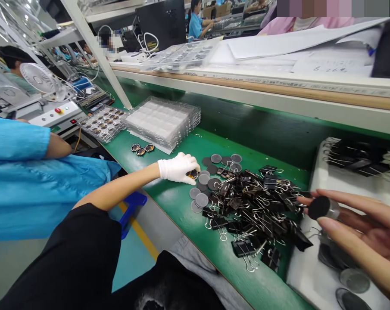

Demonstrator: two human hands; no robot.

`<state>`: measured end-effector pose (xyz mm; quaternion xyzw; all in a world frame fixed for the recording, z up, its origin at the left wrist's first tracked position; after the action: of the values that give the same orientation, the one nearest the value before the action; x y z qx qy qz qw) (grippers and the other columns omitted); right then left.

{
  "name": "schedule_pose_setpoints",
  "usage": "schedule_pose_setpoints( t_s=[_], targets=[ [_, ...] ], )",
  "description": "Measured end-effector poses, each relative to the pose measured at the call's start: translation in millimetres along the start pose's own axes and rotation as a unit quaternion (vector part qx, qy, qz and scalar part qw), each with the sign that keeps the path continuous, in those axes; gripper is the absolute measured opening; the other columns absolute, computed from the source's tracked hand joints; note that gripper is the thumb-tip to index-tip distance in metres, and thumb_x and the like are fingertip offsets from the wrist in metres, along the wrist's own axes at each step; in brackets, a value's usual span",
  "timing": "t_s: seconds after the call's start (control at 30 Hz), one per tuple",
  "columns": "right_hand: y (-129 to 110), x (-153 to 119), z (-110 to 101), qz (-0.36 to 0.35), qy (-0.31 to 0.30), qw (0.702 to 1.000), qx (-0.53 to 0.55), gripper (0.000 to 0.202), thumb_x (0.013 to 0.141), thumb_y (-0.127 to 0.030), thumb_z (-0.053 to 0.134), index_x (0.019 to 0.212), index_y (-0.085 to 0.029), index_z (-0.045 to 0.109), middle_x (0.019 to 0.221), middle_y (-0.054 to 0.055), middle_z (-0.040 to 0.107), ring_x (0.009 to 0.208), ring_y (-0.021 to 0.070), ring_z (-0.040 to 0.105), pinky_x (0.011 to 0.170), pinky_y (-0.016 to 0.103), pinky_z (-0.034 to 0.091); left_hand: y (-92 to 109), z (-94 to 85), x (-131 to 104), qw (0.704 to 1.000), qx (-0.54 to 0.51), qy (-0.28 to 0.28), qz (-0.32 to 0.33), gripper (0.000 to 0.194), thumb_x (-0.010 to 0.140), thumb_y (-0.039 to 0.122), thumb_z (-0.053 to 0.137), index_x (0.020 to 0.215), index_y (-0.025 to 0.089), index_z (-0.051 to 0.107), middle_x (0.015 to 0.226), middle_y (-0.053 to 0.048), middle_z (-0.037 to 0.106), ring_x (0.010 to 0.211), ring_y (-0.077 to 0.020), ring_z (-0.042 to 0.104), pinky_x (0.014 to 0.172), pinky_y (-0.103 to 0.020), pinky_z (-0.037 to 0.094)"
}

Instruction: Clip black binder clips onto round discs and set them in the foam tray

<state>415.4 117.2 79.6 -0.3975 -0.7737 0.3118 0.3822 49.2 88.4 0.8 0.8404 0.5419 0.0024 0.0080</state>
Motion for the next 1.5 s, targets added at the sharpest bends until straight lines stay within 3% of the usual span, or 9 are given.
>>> schedule_pose_setpoints(
  t_s=[0.23,0.33,0.47,0.67,0.83,1.1,1.3,1.4,1.5],
  targets=[
    [-15.7,1.9,-5.3,0.002,-0.016,0.999,0.041,0.029,0.081,-0.043,0.079,0.110,-0.042,0.075,0.096,0.004,0.074,0.062,0.0197,0.069,0.058,0.035,0.066,-5.5,-6.5,10.5,0.994,-0.102,0.026,-0.030,0.016,0.092,0.032,0.066,0.103,0.021,0.069,0.104,-0.005,0.070,0.081,-0.0152,0.066,0.073,-0.026,0.046],
    [-20.3,2.0,1.2,0.008,-0.029,0.995,0.100,0.028,0.083,-0.040,0.078,0.110,-0.036,0.075,0.098,0.004,0.070,0.061,0.0139,0.065,0.055,0.029,0.064,4.2,-24.0,18.5,0.985,-0.115,0.114,-0.055,0.022,0.095,0.030,0.059,0.112,0.019,0.069,0.107,-0.007,0.073,0.092,-0.0164,0.069,0.083,-0.027,0.050],
    [-32.6,9.0,16.1,-0.023,-0.042,0.987,0.152,0.030,0.087,-0.031,0.075,0.117,-0.031,0.074,0.107,0.006,0.063,0.077,0.0143,0.067,0.068,0.029,0.065,30.8,-63.1,40.8,0.873,-0.337,0.311,-0.166,0.031,0.093,0.040,0.061,0.111,0.017,0.071,0.097,-0.006,0.075,0.075,-0.0138,0.068,0.070,-0.025,0.054],
    [-46.6,23.4,11.6,-0.073,0.055,0.990,0.110,0.037,0.089,-0.026,0.073,0.126,-0.029,0.067,0.116,0.007,0.065,0.084,0.0180,0.070,0.070,0.036,0.066,115.0,-100.2,104.5,0.786,-0.587,0.185,-0.054,0.040,0.094,0.041,0.061,0.126,0.019,0.067,0.102,-0.006,0.072,0.059,-0.0076,0.061,0.056,-0.021,0.050],
    [-48.7,25.9,-3.7,-0.166,0.160,0.966,-0.115,0.029,0.091,-0.023,0.071,0.118,-0.033,0.072,0.108,0.008,0.067,0.072,0.0187,0.063,0.063,0.040,0.061,141.3,-102.7,118.6,0.756,-0.648,0.092,0.012,0.045,0.102,0.045,0.048,0.137,0.020,0.060,0.084,-0.004,0.070,0.065,-0.0110,0.062,0.061,-0.023,0.051],
    [-31.6,34.8,4.5,-0.109,0.095,0.989,-0.025,0.046,0.082,-0.037,0.083,0.126,-0.034,0.069,0.122,0.009,0.057,0.075,0.0161,0.060,0.063,0.037,0.060,142.9,-102.9,122.6,0.843,-0.529,0.097,0.024,0.043,0.097,0.024,0.052,0.140,0.027,0.057,0.123,-0.003,0.070,0.097,-0.0169,0.069,0.080,-0.026,0.057],
    [-15.4,41.3,11.4,0.066,0.023,0.987,0.147,0.023,0.086,-0.036,0.076,0.107,-0.025,0.073,0.102,0.006,0.072,0.082,0.0182,0.068,0.070,0.033,0.064,127.6,-109.5,114.4,0.893,-0.427,0.143,0.028,0.048,0.098,0.038,0.056,0.144,0.027,0.053,0.084,0.001,0.070,0.069,-0.0149,0.063,0.064,-0.026,0.049],
    [-8.9,44.3,3.5,0.099,0.040,0.976,0.192,0.021,0.083,-0.037,0.079,0.099,-0.024,0.073,0.093,0.004,0.073,0.076,0.0168,0.068,0.069,0.032,0.063,122.8,-106.4,114.6,0.952,-0.267,0.147,0.024,0.036,0.095,0.054,0.057,0.110,0.023,0.071,0.065,0.002,0.062,0.060,-0.0160,0.058,0.059,-0.028,0.040],
    [-4.3,45.1,-9.8,0.102,0.086,0.971,0.197,0.014,0.087,-0.035,0.074,0.096,-0.025,0.071,0.091,0.002,0.070,0.073,0.0152,0.066,0.065,0.029,0.059,123.1,-91.7,119.6,0.984,-0.079,0.163,-0.007,0.057,0.085,0.071,0.060,0.063,0.018,0.062,0.049,-0.001,0.044,0.051,-0.0196,0.052,0.056,-0.029,0.031]
  ],
)
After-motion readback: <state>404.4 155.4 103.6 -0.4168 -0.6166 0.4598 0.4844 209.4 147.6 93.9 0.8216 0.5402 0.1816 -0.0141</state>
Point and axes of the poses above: each hand's wrist, its own x-axis towards the middle knuckle, its own z-axis out of the palm, y = z × x, the point moved 5 cm from there along x, towards the middle knuckle
